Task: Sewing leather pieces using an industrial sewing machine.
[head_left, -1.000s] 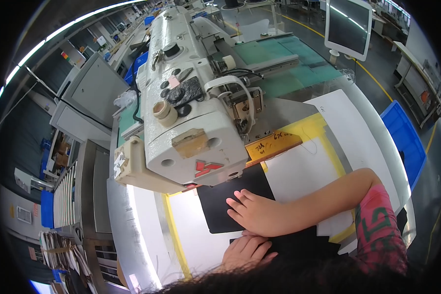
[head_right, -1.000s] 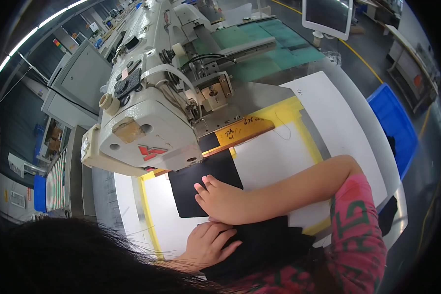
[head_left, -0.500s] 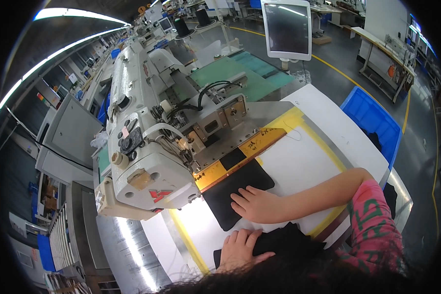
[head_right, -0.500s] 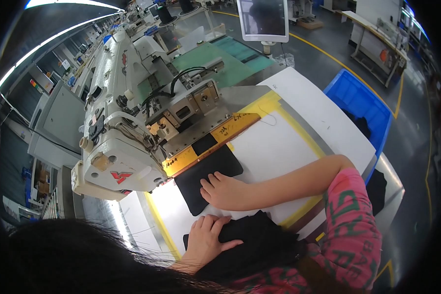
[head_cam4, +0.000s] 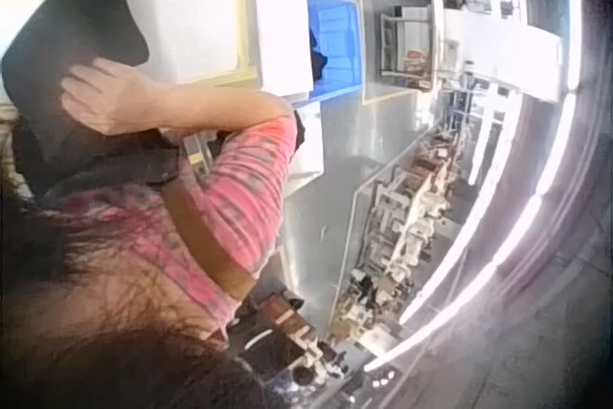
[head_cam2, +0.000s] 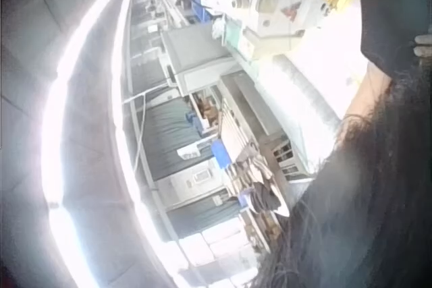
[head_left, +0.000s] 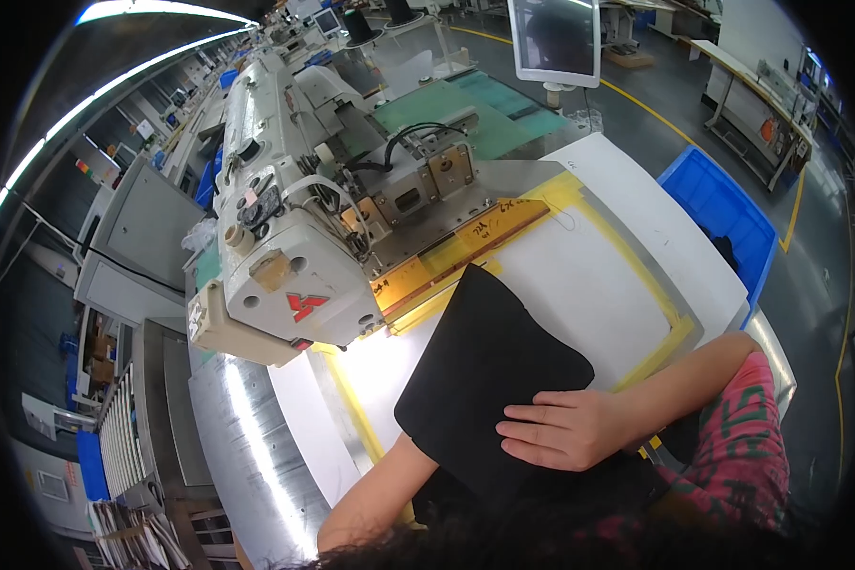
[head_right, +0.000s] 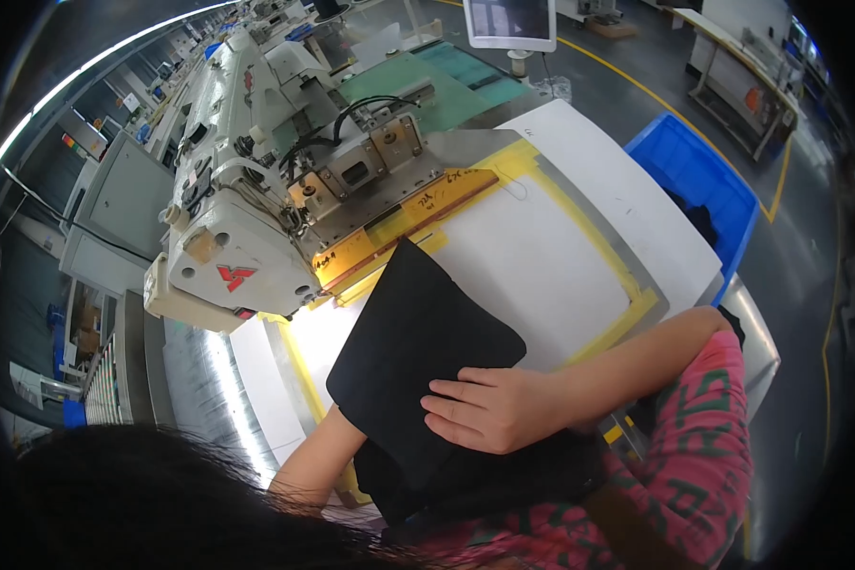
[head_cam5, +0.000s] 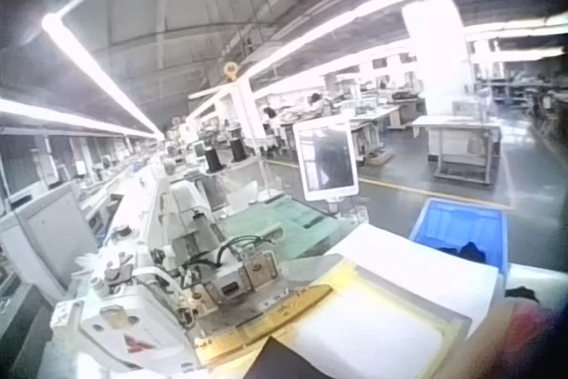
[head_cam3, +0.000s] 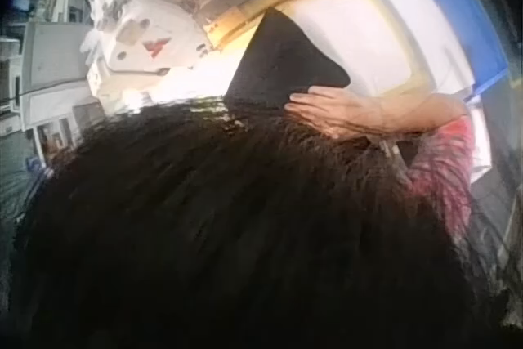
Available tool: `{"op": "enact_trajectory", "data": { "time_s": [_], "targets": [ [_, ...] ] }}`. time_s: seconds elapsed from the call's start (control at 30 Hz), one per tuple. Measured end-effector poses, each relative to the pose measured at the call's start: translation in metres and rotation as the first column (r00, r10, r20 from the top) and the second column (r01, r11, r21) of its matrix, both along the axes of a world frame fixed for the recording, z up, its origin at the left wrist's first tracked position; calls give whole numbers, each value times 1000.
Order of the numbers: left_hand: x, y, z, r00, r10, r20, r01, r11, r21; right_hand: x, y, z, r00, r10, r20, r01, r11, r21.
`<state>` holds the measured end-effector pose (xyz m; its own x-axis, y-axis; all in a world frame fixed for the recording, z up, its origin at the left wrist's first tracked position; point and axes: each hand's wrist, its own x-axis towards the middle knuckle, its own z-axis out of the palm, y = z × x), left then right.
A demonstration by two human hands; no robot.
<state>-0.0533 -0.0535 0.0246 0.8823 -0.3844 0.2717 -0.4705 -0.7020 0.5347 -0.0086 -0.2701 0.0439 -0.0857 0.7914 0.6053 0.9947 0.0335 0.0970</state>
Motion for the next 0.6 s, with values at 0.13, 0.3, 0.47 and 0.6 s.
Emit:
{"op": "enact_trajectory", "data": {
  "time_s": [0.13,0.3,0.47,0.6],
  "targets": [
    [-2,-15,18,996,-40,74,33,995,95,-16,-20,6,997,-79,10,79,997,14],
    [6,-30,36,966,-197,170,163,968,191,-27,-57,17,970,-195,-147,203,978,42],
    [9,-77,38,891,-452,47,436,879,191,-10,-164,73,417,-637,-648,858,512,48],
    [3,-65,40,863,-500,68,475,851,222,0,-284,90,-90,-803,-589,988,1,-151]
  ]
}}
